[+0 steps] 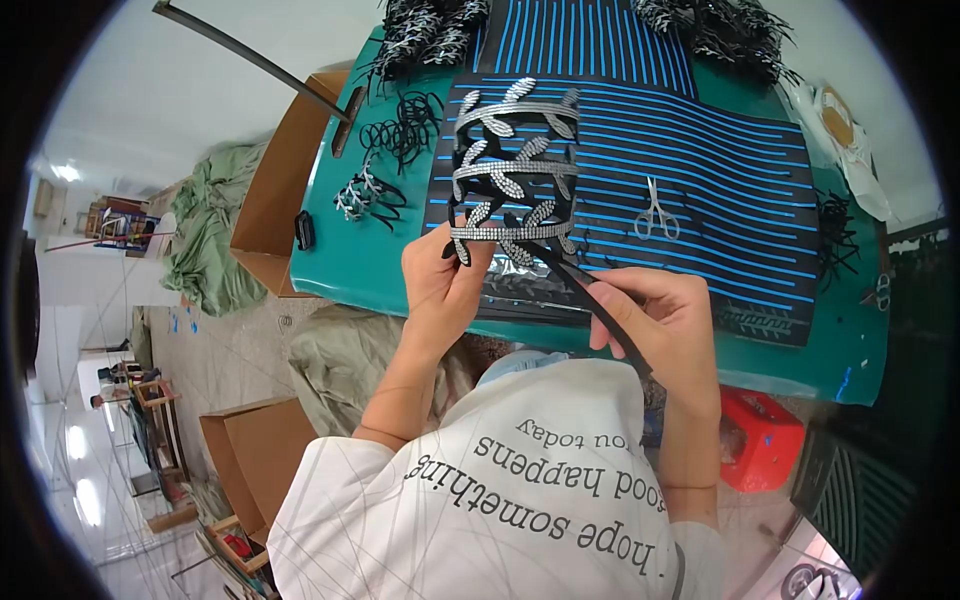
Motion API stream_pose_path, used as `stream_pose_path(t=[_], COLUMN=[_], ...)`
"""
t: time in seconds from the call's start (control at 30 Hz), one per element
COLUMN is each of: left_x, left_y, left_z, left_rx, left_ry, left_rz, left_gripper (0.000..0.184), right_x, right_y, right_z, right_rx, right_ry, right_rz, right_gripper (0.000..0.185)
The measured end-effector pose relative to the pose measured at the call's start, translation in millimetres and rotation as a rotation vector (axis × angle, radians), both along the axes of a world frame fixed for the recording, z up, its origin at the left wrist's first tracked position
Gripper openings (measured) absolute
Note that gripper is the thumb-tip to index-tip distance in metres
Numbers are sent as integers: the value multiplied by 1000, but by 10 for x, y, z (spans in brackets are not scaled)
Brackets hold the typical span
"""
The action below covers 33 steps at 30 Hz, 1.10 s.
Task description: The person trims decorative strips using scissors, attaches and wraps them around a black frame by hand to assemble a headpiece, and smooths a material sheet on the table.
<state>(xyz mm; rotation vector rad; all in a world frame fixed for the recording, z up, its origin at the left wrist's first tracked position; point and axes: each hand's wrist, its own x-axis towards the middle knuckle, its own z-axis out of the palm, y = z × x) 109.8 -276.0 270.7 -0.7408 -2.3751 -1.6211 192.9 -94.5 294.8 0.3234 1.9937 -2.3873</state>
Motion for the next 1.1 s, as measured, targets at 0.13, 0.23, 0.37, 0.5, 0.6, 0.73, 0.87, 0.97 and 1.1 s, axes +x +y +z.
stream_pose_path(t=[0.13,0.23,0.37,0.5,0.6,0.73,0.87,0.97,1.1], left_x=[-18,-24,3,49,74,57,23,4,8], left_y=[-1,4,-4,12,44,19,-51,-35,-20], left_z=[-20,-45,-74,-24,34,-5,-133,-43,74], left_rx=[-95,-152,-97,272,687,721,412,210,59], left_ry=[61,88,-13,-389,-715,-750,-404,-159,-18], left_rz=[34,47,21,-68,-114,-173,-191,-165,-108], left_gripper=[4,3,4,11,15,18,14,8,3], right_x=[-24,-38,-14,18,39,74,92,116,91], right_y=[11,40,64,74,76,73,53,48,63], right_z=[-3,16,-1,-39,-73,-39,30,73,96], right_rx=[18,16,22,32,-18,-54,5,-14,2], right_ry=[15,3,9,69,87,95,121,72,78], right_rz=[8,58,51,-10,19,3,-5,-11,20], right_gripper=[14,14,14,18,22,23,22,17,15])
